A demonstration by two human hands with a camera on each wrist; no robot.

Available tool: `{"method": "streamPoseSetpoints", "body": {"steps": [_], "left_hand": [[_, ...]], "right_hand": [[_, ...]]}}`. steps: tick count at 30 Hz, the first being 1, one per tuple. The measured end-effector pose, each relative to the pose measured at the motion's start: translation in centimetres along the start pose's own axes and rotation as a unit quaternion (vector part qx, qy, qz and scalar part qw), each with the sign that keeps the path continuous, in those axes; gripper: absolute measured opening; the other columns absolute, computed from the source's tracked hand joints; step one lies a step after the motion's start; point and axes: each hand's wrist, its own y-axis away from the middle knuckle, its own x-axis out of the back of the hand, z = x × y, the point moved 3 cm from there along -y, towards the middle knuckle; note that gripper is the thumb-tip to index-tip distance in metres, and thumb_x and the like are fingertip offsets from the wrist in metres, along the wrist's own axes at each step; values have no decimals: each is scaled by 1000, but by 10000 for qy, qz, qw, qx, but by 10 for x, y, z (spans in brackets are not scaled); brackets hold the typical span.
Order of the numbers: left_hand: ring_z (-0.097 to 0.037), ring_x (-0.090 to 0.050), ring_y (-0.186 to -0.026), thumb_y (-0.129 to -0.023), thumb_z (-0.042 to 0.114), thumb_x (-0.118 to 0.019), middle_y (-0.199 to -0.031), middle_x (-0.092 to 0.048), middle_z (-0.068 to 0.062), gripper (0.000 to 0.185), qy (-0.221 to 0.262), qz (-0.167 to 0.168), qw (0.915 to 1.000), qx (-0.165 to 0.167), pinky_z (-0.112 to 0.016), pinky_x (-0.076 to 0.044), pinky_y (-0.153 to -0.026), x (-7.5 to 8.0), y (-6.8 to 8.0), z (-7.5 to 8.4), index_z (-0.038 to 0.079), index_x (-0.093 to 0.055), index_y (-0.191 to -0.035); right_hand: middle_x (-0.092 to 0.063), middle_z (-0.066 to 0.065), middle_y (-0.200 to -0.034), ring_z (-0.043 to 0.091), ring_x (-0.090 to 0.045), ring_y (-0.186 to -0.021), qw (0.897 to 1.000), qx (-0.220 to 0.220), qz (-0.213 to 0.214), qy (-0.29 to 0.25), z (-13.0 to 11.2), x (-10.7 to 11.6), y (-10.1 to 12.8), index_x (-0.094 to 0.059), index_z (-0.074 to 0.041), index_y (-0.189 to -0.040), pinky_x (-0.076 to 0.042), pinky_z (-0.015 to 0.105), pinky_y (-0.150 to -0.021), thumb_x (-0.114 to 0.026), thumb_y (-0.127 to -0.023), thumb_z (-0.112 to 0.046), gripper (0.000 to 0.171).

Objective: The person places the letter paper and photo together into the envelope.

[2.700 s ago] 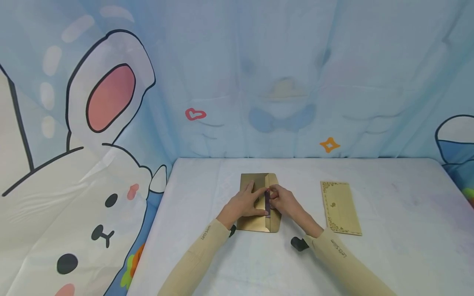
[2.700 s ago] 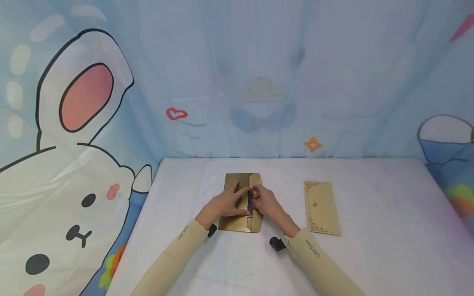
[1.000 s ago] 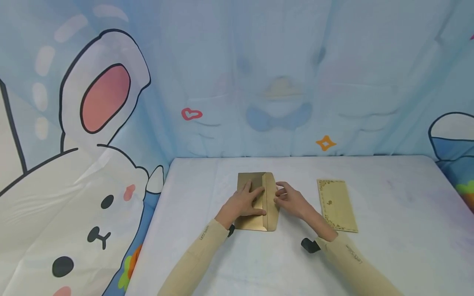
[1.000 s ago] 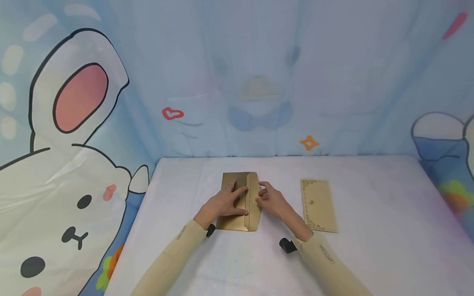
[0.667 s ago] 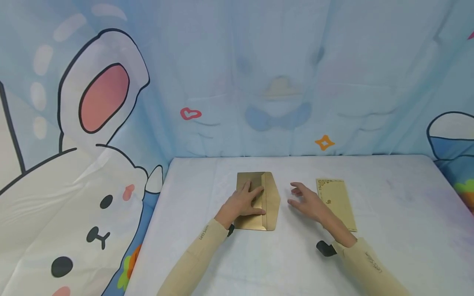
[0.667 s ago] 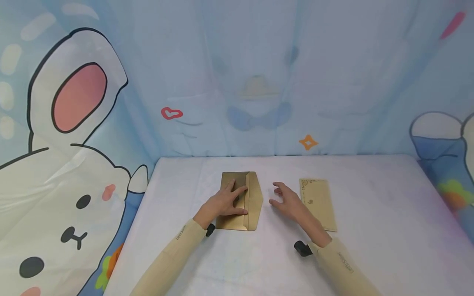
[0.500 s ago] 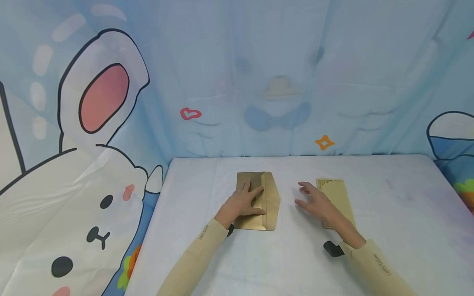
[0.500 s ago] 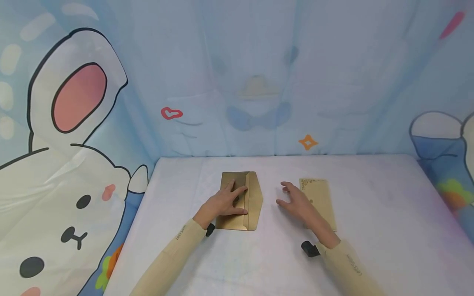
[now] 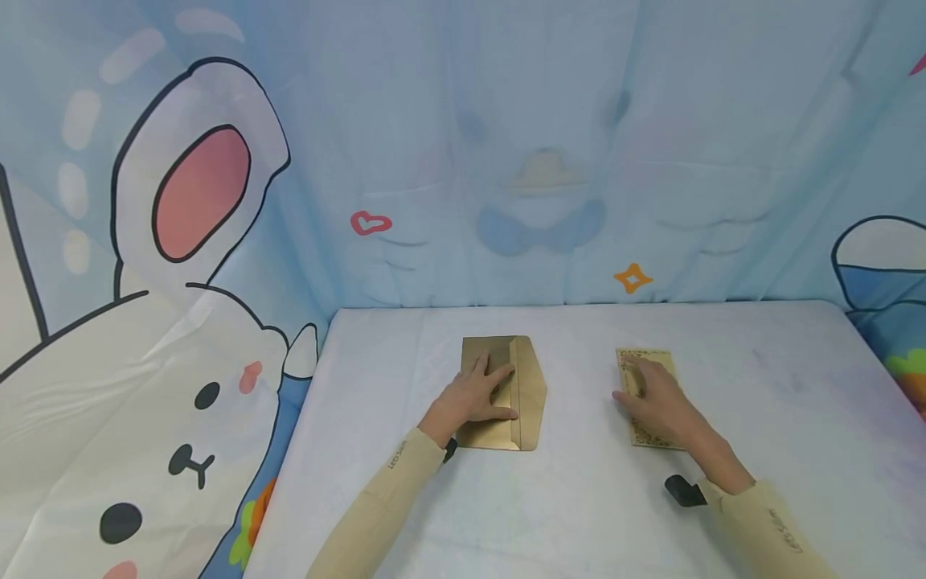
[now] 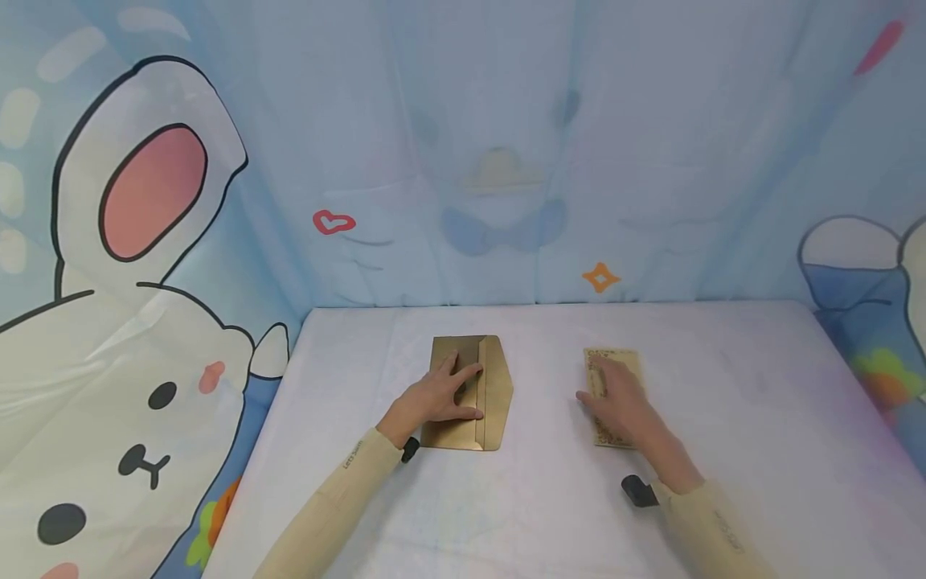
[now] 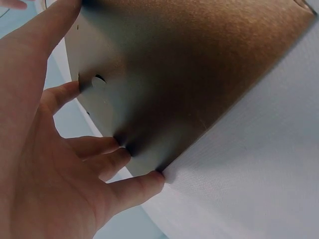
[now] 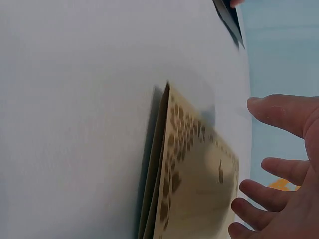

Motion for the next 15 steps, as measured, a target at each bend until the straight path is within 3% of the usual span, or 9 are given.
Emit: {"method": "streamPoseSetpoints", "body": {"steps": [15], "left_hand": [[-36,-20,-155,-86,69,-64,-168,-13,-19,88,-26,19,10000,-7,-55,-36,-117,-1,0,0,37,-26,-159]], "right_hand": [[-21,48,-148,65,-22,-135,9993,-214,284,141,46,12,6,-20,17,-151,-25,75,-108,-66,-97,-38,90]]}}
